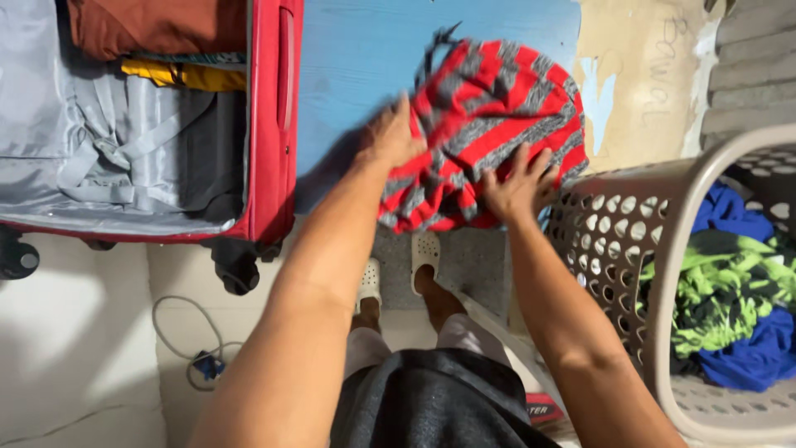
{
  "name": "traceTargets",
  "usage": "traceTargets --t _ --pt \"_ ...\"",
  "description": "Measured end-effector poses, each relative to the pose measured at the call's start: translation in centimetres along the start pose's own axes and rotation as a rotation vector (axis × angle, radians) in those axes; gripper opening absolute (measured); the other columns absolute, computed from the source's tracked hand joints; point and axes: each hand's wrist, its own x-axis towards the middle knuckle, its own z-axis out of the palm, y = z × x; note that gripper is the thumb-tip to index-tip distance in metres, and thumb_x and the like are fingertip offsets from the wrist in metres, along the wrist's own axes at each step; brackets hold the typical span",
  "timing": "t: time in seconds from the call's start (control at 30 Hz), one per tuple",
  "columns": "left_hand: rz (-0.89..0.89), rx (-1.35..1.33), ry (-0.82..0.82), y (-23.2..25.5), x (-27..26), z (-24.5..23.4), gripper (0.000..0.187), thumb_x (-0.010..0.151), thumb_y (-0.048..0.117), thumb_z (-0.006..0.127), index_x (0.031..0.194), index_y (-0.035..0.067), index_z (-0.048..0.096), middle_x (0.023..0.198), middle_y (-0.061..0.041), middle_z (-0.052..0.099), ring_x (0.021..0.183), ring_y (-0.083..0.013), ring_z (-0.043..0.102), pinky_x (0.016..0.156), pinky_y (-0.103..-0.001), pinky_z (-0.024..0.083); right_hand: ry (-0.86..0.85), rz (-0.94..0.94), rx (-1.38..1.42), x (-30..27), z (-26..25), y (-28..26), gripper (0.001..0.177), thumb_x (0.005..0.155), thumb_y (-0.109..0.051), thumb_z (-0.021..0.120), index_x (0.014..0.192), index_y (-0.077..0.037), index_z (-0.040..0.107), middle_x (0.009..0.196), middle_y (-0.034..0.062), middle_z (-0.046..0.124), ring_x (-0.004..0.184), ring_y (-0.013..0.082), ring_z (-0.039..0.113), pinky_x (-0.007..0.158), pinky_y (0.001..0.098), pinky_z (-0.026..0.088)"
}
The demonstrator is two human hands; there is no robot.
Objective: The person folds several garments one by one on a blue table and places them into an open red suitcase. Items handled include yellow shorts, a white tank top, a black jersey, patterned shorts, a brown shirt, and a red-and-gray striped shirt.
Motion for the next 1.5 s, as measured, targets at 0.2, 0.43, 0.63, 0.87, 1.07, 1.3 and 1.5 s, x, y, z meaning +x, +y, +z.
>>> traceTargets --t 0.2,0.43,0.63,0.87,1.07,1.3,1.5 --pt "-0.366 -0.298 0.171 -6.2 1.9 0.0 0.032 0.088 0.023 0.062 0.117 0.01 0.066 0.121 -0.023 0.07 0.116 -0.0429 0.065 0.099 -0.051 0.053 -0.055 -0.368 -0.158 5.6 1.0 -3.6 0.081 0.101 -0.061 0.052 0.169 -0.03 0.021 0.174 0.0202 0.0 0.15 0.0603 -0.007 0.119 0.0736 0.012" --pt "-0.566 -0.332 0.123 -10.7 0.4 -2.2 0.08 0.073 0.037 0.081 0.135 -0.002 0.05 0.143 -0.027 0.048 0.136 -0.04 0.044 0.112 -0.048 0.036 0.158 -0.637 0.185 14.6 -2.3 -7.7 0.048 0.095 -0.03 0.065 0.139 -0.015 0.061 0.141 0.0141 0.063 0.131 0.0363 0.057 0.106 0.0486 0.051" --pt "-0.669 -0.842 -0.122 -8.2 -0.1 -3.7 0.08 0.066 0.042 0.084 0.134 0.005 0.064 0.151 -0.02 0.052 0.142 -0.0333 0.047 0.117 -0.054 0.034 -0.048 0.128 0.562 5.4 0.0 -2.9 0.06 0.09 -0.058 0.07 0.088 0.003 0.071 0.07 0.0124 0.071 0.066 0.0231 0.071 0.064 0.0385 0.056" --pt "-0.497 -0.902 -0.178 -9.2 -1.1 -2.1 0.042 0.077 0.032 0.079 0.11 0.005 0.081 0.13 -0.014 0.072 0.131 -0.0262 0.059 0.112 -0.046 0.037 -0.202 -0.067 0.981 1.7 7.6 -7.1 0.035 0.081 -0.033 0.078 0.099 -0.004 0.073 0.086 0.0072 0.074 0.075 0.0161 0.068 0.069 0.034 0.055" --pt "-0.011 -1.666 -0.059 -10.8 -1.8 -3.5 0.032 0.08 0.014 0.081 0.109 0.003 0.072 0.105 -0.01 0.072 0.103 -0.0255 0.067 0.101 -0.043 0.053 -0.48 0.209 1.88 6.4 0.5 -4.5 0.027 0.092 -0.02 0.058 0.109 -0.001 0.067 0.107 0.0146 0.076 0.099 0.0282 0.075 0.095 0.0442 0.061" --pt "-0.398 -1.388 -0.174 -7.0 -2.4 -5.4 0.048 0.075 0.011 0.084 0.119 0.005 0.066 0.125 -0.012 0.072 0.123 -0.0243 0.062 0.103 -0.044 0.047 -0.319 -0.242 1.533 3.0 -7.2 -4.0 0.061 0.093 0.009 0.062 0.145 -0.016 0.042 0.13 0.0115 0.062 0.115 0.0244 0.062 0.101 0.0377 0.056" --pt "-0.209 -1.364 0.006 -6.7 -4.7 -7.3 0.105 0.074 -0.007 0.081 0.156 0.014 0.018 0.133 -0.013 0.057 0.124 -0.0239 0.06 0.109 -0.043 0.048 -0.363 -0.355 1.298 1.5 -8.7 -2.6 0.073 0.092 0.012 0.067 0.156 -0.004 0.035 0.152 0.0142 0.051 0.134 0.0218 0.056 0.11 0.0326 0.051"
